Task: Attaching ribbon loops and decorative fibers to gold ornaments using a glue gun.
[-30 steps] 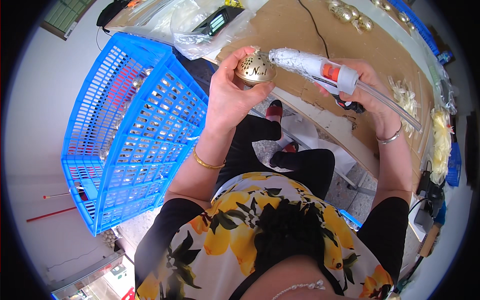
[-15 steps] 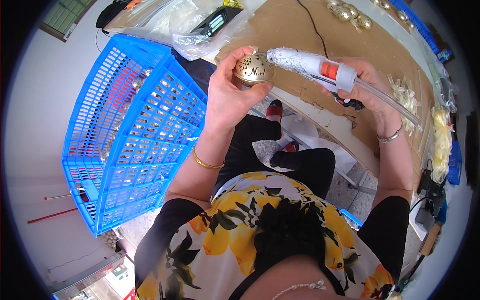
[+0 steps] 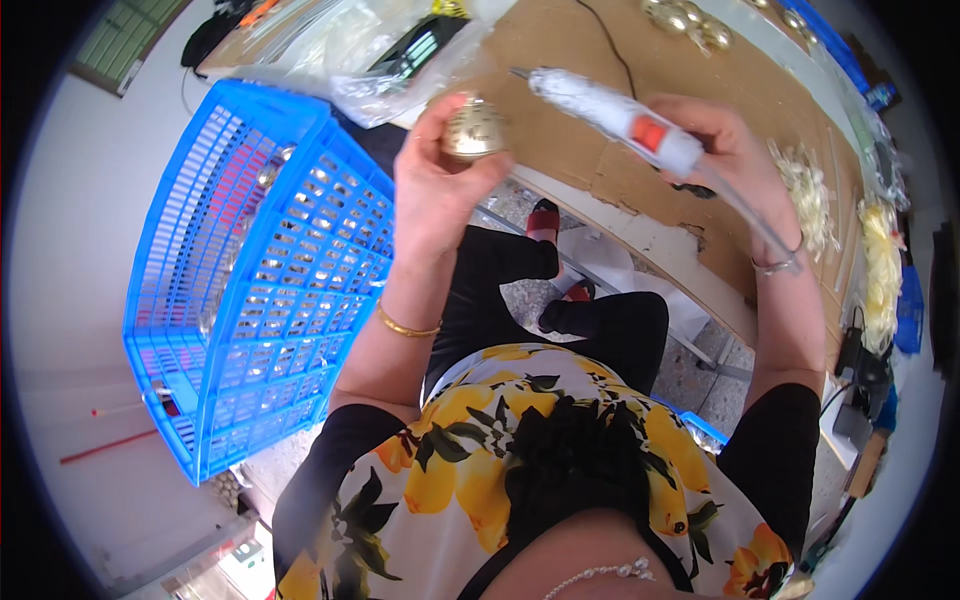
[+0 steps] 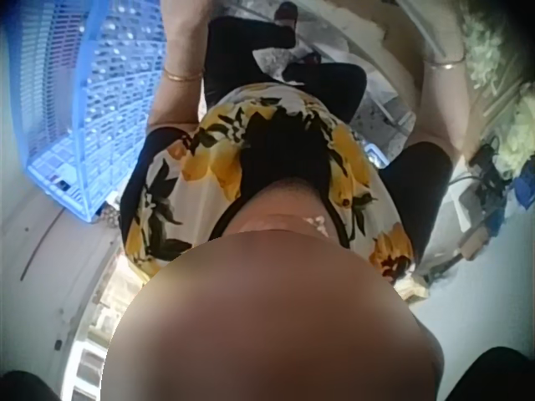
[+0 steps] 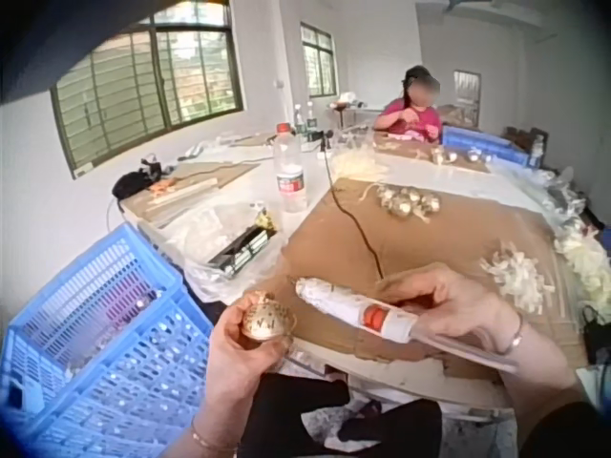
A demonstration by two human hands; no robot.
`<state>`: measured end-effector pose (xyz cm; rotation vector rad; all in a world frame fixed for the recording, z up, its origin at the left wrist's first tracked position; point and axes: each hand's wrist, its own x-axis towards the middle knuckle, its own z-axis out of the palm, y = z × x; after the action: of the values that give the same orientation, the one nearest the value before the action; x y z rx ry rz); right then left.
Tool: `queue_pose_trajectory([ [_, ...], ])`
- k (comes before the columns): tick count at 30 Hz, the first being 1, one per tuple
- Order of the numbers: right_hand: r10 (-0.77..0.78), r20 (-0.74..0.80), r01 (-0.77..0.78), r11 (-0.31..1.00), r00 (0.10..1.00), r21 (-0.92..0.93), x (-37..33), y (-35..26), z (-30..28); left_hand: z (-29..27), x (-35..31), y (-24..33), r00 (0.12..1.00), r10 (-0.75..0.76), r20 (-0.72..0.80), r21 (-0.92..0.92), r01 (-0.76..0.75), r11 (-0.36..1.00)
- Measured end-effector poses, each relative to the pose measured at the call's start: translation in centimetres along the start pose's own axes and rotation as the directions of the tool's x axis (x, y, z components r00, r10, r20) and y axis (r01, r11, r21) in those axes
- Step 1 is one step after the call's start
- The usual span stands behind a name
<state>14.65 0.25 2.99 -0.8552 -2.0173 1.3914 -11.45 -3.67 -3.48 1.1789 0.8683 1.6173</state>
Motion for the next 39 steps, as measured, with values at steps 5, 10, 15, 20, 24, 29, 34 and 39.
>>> queue_pose_trajectory([
  [5, -0.286, 0.079, 0.28, 0.782, 0.955, -0.556, 1.1, 1.5, 0.3, -1.8, 1.2, 0.1, 0.989, 0.145, -0.022, 0.095, -0.143, 0.985],
  [10, -0.204, 0.02, 0.131, 0.548, 0.979, -0.826, 1.4, 3.3, 1.7, -2.5, 1.9, -0.2, 0.99, 0.135, 0.028, 0.11, -0.138, 0.984],
  [15, -0.252, 0.02, 0.165, 0.567, 0.968, -0.807, -0.1, 2.1, 0.3, -1.1, 3.2, -2.0, 0.991, 0.082, 0.102, -0.001, -0.083, 0.997],
  [20, -0.226, -0.307, -0.119, 0.595, 0.925, -0.795, -4.9, -4.7, -4.9, -0.4, 5.1, -3.6, 0.989, 0.008, 0.148, 0.017, -0.01, 1.0],
  [24, -0.157, -0.527, -0.417, 0.443, 0.836, -0.794, -14.3, -2.8, -12.5, 0.3, 6.1, -4.6, 0.982, 0.015, 0.187, -0.015, -0.013, 1.0],
  [29, 0.069, -0.807, -0.776, 0.332, 0.587, -0.536, -21.3, 2.0, -13.0, 0.0, 6.4, -5.1, 0.986, 0.042, 0.163, 0.015, -0.045, 0.999],
  [34, 0.067, -0.865, -0.854, 0.216, 0.497, -0.473, -22.8, 5.1, -14.0, 0.5, 6.1, -4.8, 0.986, 0.036, 0.161, 0.018, -0.04, 0.999],
  [39, 0.146, -0.878, -0.89, 0.044, 0.455, -0.454, -22.0, 6.5, -14.2, 0.7, 5.9, -4.5, 0.989, 0.021, 0.149, 0.03, -0.026, 0.999],
])
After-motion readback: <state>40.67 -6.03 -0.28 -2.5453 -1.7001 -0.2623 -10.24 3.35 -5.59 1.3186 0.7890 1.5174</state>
